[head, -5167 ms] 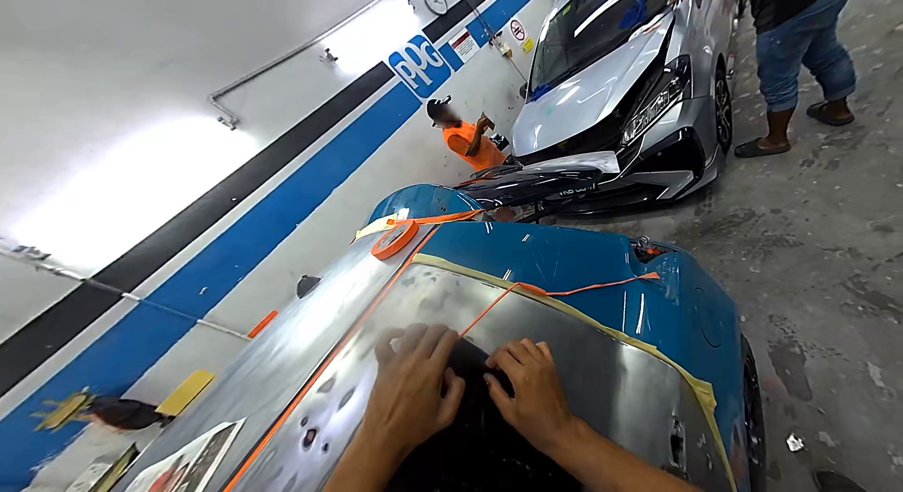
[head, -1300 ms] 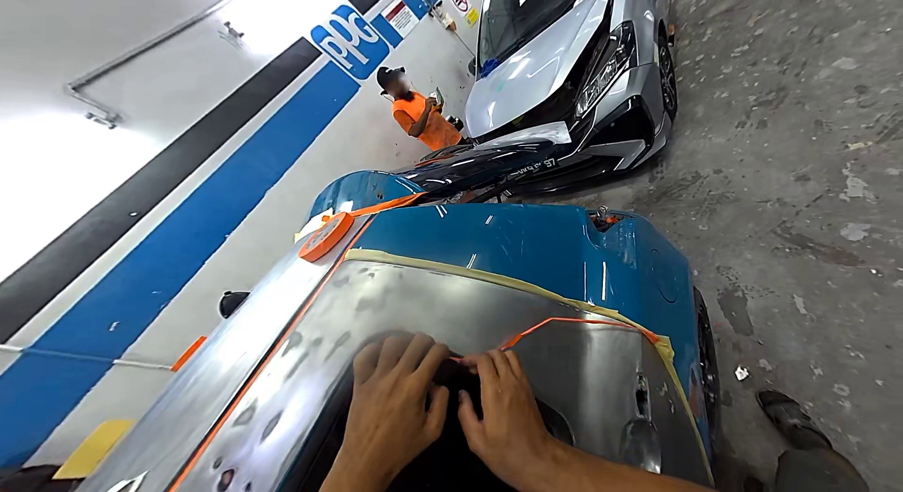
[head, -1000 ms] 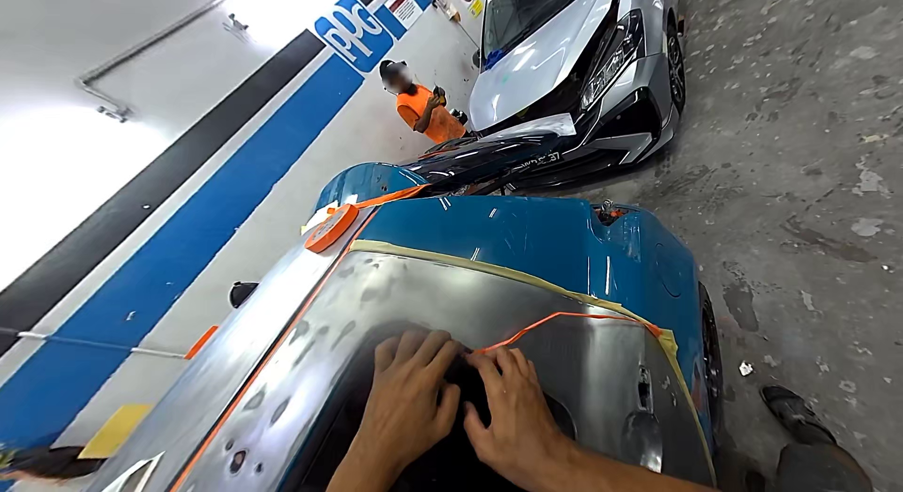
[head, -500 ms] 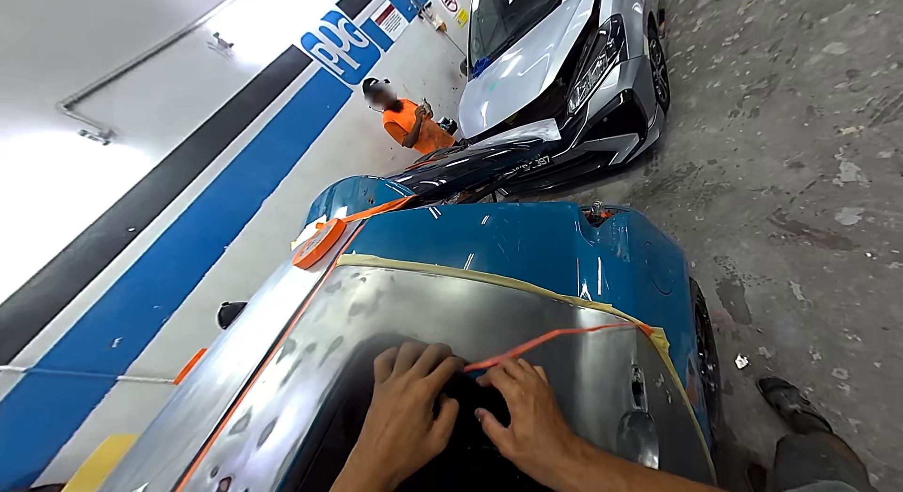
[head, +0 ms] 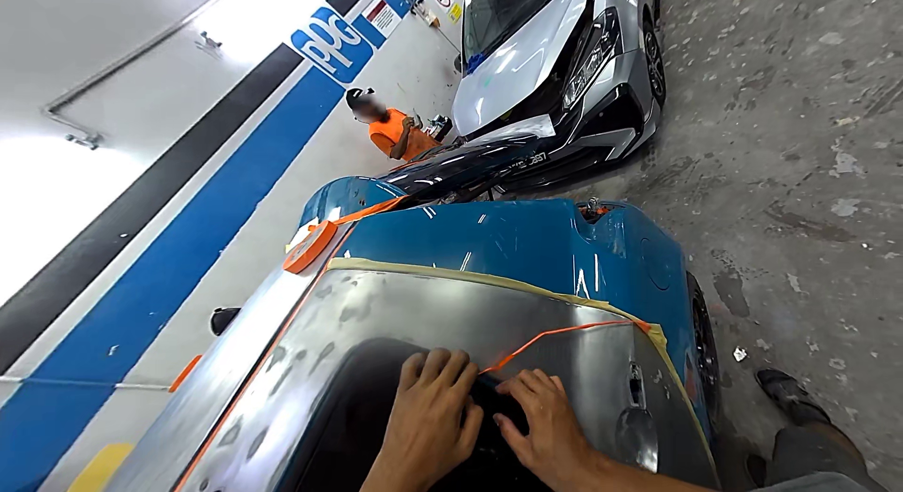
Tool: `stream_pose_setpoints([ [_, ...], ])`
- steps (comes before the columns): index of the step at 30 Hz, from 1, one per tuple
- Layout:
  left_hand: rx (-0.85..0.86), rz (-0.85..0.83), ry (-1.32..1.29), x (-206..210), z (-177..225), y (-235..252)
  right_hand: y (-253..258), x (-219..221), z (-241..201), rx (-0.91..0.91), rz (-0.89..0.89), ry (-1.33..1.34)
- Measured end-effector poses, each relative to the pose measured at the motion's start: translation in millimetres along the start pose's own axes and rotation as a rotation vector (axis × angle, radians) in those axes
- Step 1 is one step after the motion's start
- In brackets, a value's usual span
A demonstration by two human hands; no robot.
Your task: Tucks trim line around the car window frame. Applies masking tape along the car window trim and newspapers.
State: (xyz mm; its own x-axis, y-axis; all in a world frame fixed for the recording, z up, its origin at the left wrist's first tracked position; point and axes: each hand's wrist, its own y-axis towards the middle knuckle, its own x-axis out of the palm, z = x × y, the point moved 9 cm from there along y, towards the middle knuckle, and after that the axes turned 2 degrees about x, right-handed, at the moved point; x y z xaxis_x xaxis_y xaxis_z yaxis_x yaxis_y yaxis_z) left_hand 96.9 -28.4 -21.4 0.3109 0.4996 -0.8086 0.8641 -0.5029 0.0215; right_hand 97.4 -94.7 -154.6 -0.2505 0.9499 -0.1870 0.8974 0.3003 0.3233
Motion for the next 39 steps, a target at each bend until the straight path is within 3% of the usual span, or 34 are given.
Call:
stream_pose_setpoints([
  [11, -0.09, 0.032, -0.168, 5, -4, -15, -17, 0, 17, -0.015, 0.026, -0.058],
  [16, -0.012, -0.026, -0.025, 6, 12, -12, -20, -1, 20, -0.076, 0.076, 0.01],
  [24, 0.06, 0.006, 0.132, 10, 36, -11, -31, -1, 16, -0.229, 0.002, -0.049],
  [33, 0.217, -0.132, -0.069, 26, 58, 7, -25, -9, 19, -0.119, -0.071, -0.042],
  [39, 0.158, -0.048, -0.015, 27, 68, -11, -36, -10, 36, -0.059, -0.116, -0.017],
])
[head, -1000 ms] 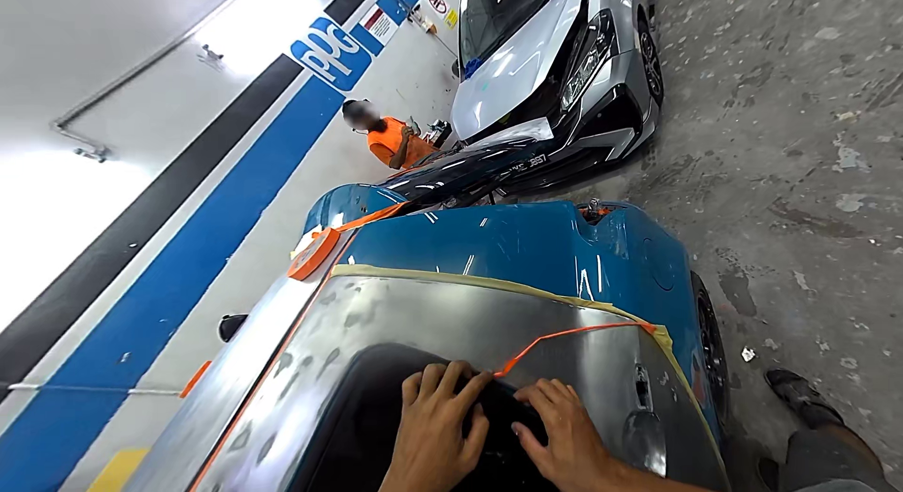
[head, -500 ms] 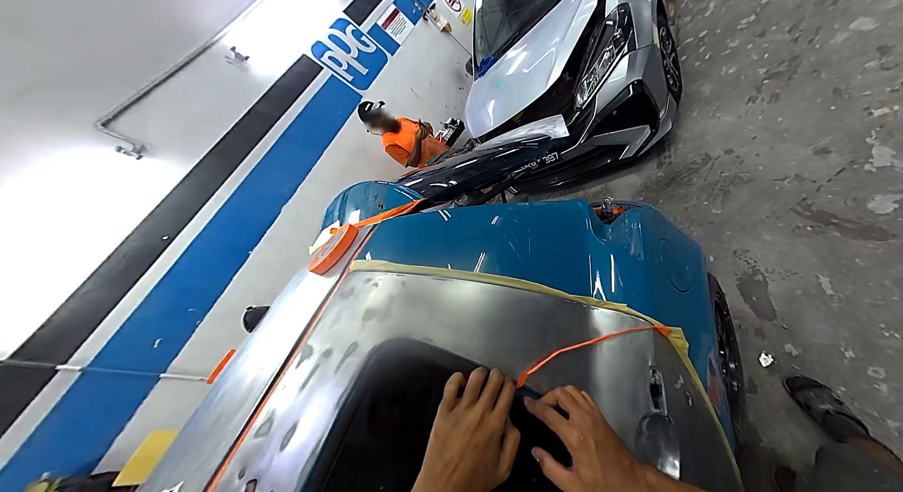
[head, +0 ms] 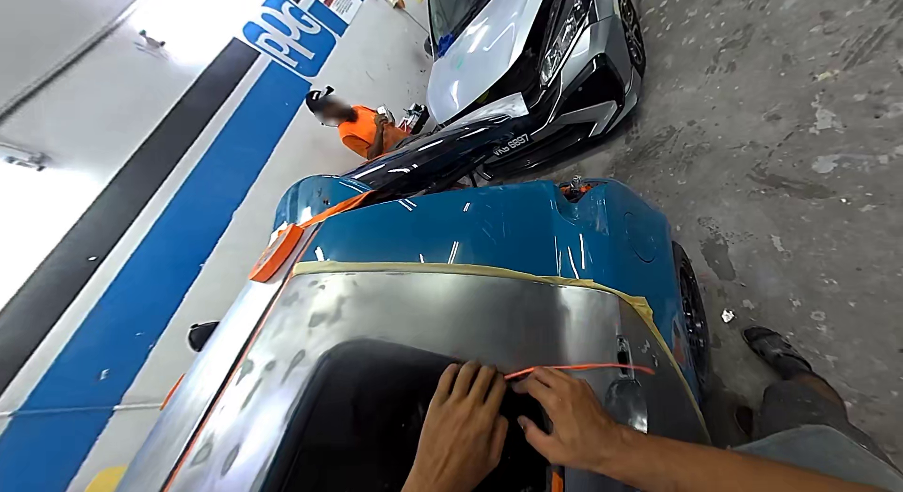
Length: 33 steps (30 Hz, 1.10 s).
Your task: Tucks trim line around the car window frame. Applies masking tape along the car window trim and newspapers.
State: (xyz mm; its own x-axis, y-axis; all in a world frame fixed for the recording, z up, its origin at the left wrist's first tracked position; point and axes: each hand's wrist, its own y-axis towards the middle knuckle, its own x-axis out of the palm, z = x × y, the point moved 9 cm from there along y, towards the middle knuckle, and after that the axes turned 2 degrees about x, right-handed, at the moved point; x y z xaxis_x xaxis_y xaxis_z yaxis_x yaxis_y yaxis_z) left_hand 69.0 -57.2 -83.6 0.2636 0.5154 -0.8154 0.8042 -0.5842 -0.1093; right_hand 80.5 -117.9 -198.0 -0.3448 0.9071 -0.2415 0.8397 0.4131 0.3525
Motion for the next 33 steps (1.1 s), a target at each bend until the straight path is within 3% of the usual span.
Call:
stream_pose_setpoints([
  [12, 0.109, -0.102, -0.058, 18, 9, 5, -29, 5, 27, 0.171, -0.11, 0.109],
  [19, 0.027, -0.108, -0.164, 19, 3, 5, -37, 6, 35, 0.267, -0.191, 0.245],
  [29, 0.131, -0.149, -0.052, 27, 31, 22, -49, 8, 27, 0.137, -0.342, 0.2],
  [33, 0.032, -0.145, -0.121, 24, 26, 13, -50, 10, 22, 0.143, -0.349, 0.141],
])
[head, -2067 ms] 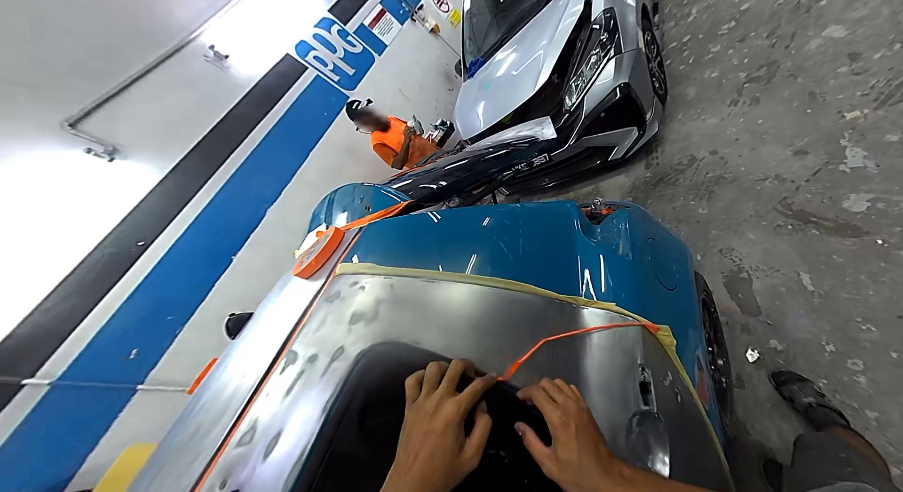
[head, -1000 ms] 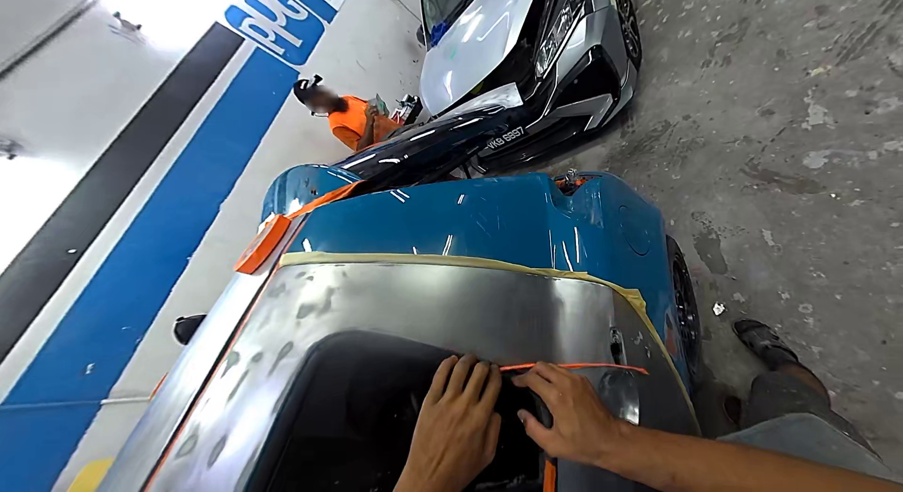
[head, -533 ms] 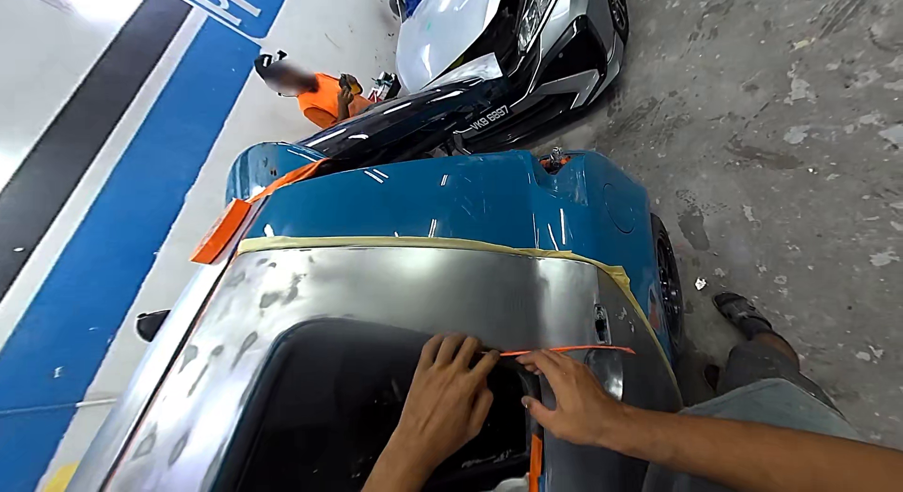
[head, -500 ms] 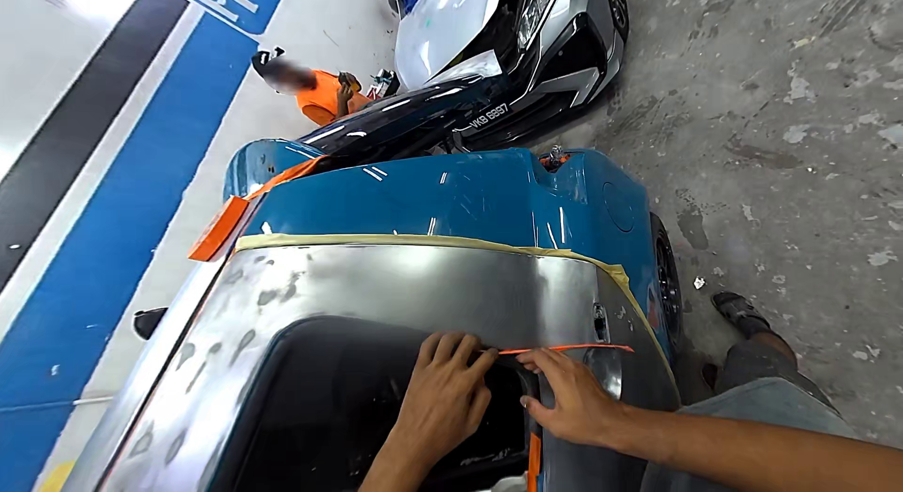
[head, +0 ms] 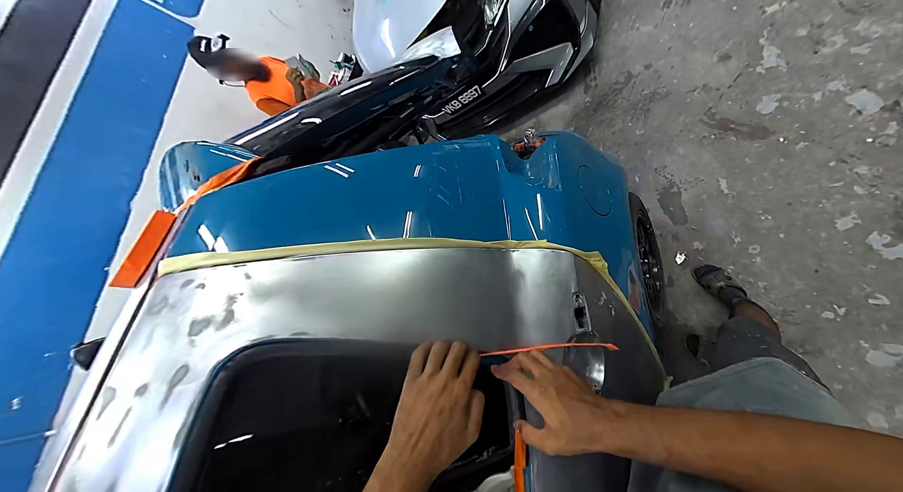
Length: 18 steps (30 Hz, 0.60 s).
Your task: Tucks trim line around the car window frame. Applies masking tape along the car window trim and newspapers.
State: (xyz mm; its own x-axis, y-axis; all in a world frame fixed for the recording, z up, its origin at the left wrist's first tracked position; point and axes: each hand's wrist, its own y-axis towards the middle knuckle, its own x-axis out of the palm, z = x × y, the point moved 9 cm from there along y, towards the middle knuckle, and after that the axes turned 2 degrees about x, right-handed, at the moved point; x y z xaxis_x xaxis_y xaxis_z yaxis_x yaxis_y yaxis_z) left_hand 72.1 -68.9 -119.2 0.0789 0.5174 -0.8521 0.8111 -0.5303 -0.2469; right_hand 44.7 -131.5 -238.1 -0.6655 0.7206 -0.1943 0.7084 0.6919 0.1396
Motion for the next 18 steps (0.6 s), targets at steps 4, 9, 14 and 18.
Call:
stream_pose_setpoints([
  [4, -0.138, 0.012, -0.029, 5, 14, -7, -1, 3, -3, 0.013, -0.018, -0.029],
  [9, -0.09, 0.034, -0.001, 14, 19, -13, -3, 2, 0, 0.013, 0.032, 0.02],
  [14, -0.133, 0.031, -0.009, 23, 17, -7, -1, -2, 18, 0.123, 0.059, 0.272],
  [18, -0.12, 0.012, -0.008, 29, 22, 3, -15, 12, 33, 0.293, -0.035, 0.438],
])
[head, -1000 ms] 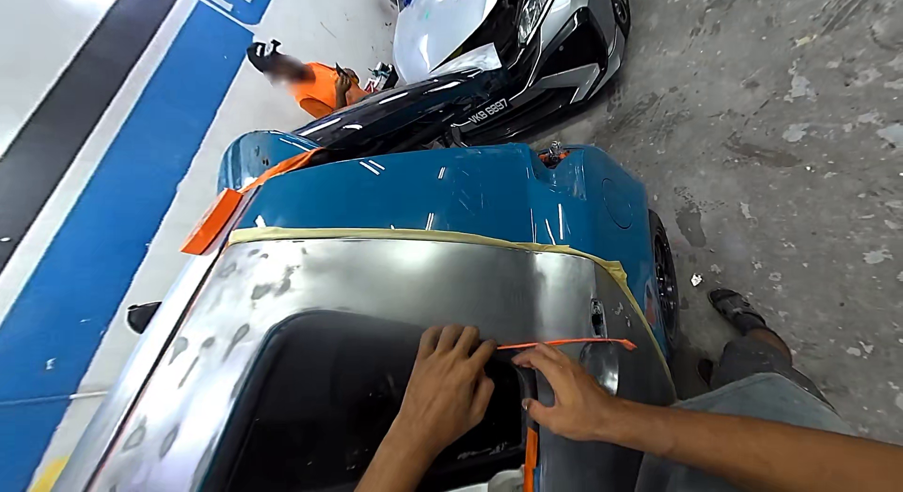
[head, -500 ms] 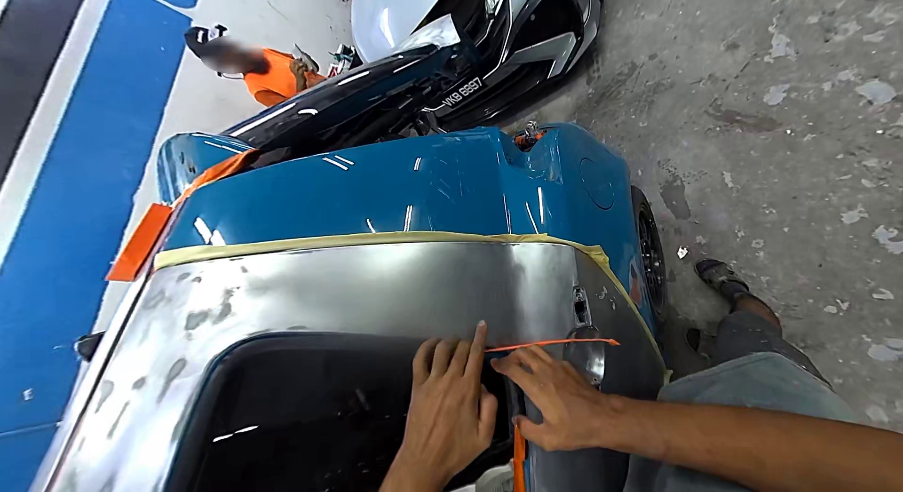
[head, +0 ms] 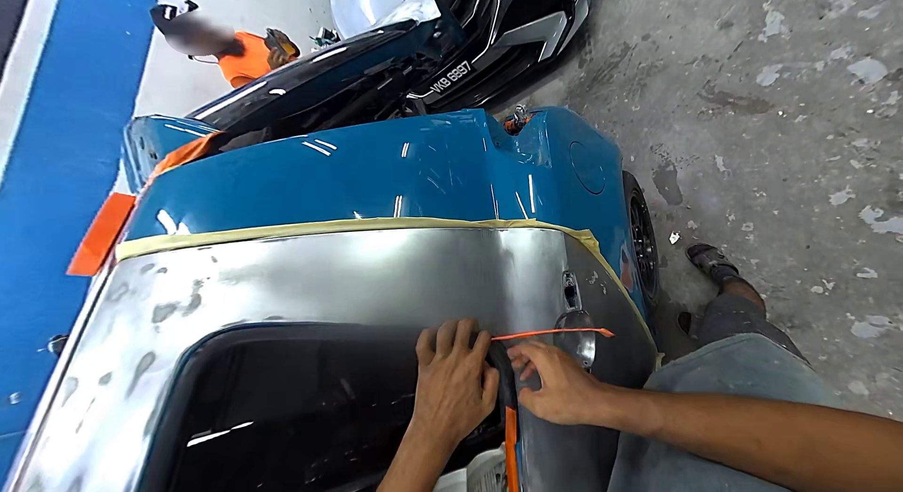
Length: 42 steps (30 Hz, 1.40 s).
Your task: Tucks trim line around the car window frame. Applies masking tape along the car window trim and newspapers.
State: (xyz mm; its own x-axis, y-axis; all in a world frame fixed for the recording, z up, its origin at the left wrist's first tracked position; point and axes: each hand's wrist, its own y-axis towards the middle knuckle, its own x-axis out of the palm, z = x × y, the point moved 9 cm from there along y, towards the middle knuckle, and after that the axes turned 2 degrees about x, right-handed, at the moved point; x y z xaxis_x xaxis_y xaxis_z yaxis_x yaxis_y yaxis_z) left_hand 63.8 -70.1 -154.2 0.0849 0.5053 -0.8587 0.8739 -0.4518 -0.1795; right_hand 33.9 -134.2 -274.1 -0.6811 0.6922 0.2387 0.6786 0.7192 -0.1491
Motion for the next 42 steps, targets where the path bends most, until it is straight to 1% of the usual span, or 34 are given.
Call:
stream_pose_setpoints([
  [2, 0.02, 0.003, -0.027, 2, 0, 0, -9, 10, 8, 0.06, -0.057, 0.105],
  [4, 0.035, -0.006, -0.054, 2, -1, -2, -14, 19, 10, 0.081, -0.097, 0.191],
  [7, 0.048, -0.016, -0.053, 2, 1, -4, -13, 18, 10, 0.109, -0.113, 0.203],
  [9, 0.066, -0.047, -0.05, 4, 2, 0, -12, 17, 9, 0.084, -0.102, 0.141],
  [14, 0.165, -0.188, -0.029, 12, 13, 16, -10, 0, -3, -0.019, 0.133, -0.401],
  [17, 0.177, -0.163, -0.073, 12, 8, 8, -6, 0, -2, -0.094, 0.225, -0.48],
  [20, 0.15, -0.141, -0.092, 10, 8, 2, -7, -5, -7, -0.136, 0.305, -0.529],
  [23, 0.137, -0.122, -0.105, 13, 10, 1, -7, -15, -17, -0.19, 0.489, -0.598],
  [27, 0.158, -0.122, -0.143, 15, 10, -5, -5, -17, -14, -0.218, 0.549, -0.597],
  [30, 0.173, -0.144, -0.155, 15, 9, -3, -4, -21, -11, -0.25, 0.547, -0.509],
  [33, 0.195, -0.201, -0.119, 18, 17, 2, -2, -23, -4, -0.262, 0.516, -0.366],
  [37, 0.221, -0.232, -0.105, 19, 23, 8, -1, -22, -1, -0.261, 0.534, -0.334],
  [40, 0.224, -0.163, -0.195, 19, 17, 6, 1, -20, 5, -0.19, 0.466, -0.254],
  [42, 0.214, -0.11, -0.229, 16, 12, 9, 5, -20, 5, -0.189, 0.409, -0.242],
])
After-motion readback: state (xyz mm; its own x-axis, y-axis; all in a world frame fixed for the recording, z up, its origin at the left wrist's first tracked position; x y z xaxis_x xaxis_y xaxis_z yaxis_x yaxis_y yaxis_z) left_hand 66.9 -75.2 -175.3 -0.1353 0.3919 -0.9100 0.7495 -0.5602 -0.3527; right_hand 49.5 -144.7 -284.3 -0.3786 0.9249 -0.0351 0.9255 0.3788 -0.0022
